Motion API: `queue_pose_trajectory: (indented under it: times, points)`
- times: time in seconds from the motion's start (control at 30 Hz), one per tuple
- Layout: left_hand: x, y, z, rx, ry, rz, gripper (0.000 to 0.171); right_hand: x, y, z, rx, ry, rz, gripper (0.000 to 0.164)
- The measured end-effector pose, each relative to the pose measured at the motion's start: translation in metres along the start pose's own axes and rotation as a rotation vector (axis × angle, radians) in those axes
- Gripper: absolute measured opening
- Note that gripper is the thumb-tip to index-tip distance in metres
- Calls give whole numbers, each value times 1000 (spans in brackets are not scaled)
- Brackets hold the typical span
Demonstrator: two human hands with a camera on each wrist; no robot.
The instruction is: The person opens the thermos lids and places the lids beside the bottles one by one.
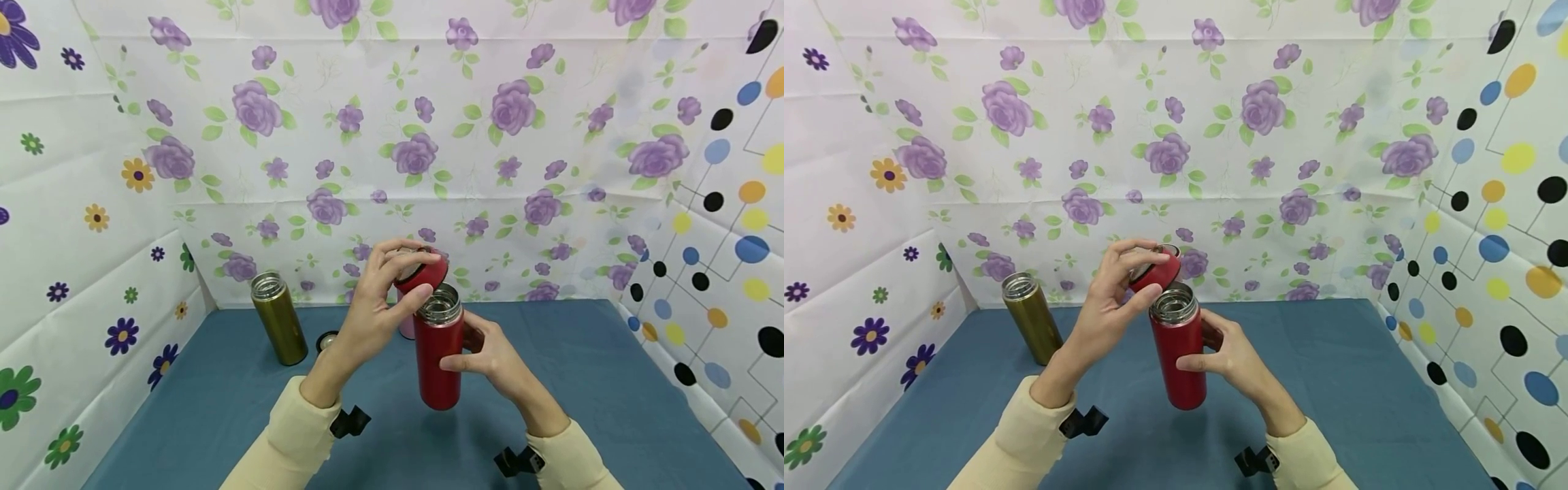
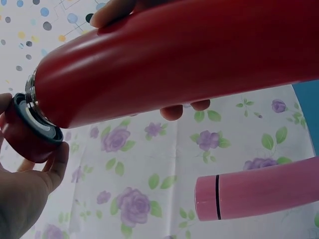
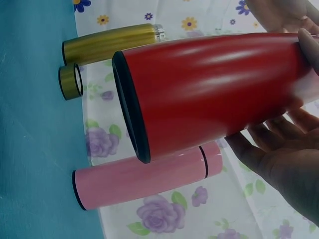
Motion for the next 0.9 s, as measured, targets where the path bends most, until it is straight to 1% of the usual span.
queue_pose_trajectory:
  times: [0.17,0.37,0.43,0.5,0.63,0.83,0.9]
  points:
    - [3,-2,1,-41,44,-77,46,2,5,-1,-23,6,3,59]
    - [7,-4,1,-78,71,-176,55,6,14,-1,-45,36,14,56]
    - [8,-4,1,-81,72,-185,57,8,17,-2,-51,42,11,55]
    - [8,-5,2,-78,71,-175,57,10,20,-2,-60,43,16,55]
    - [11,-8,3,-74,68,-173,55,15,26,-4,-93,22,52,56]
    - [21,-20,-1,-80,151,-242,65,20,37,-5,-170,-22,46,53]
    - [25,-25,-3,-81,163,-254,65,21,42,-6,-186,-22,33,54]
Point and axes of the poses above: each hand's wrist, its own z-axis towards the middle knuckle, its own y-axis out of the back of the hand, x = y × z, the point moved 1 cm from there along z, towards the middle knuckle, and after that the axes turned 12 degrees about z, right-handed, at the moved point
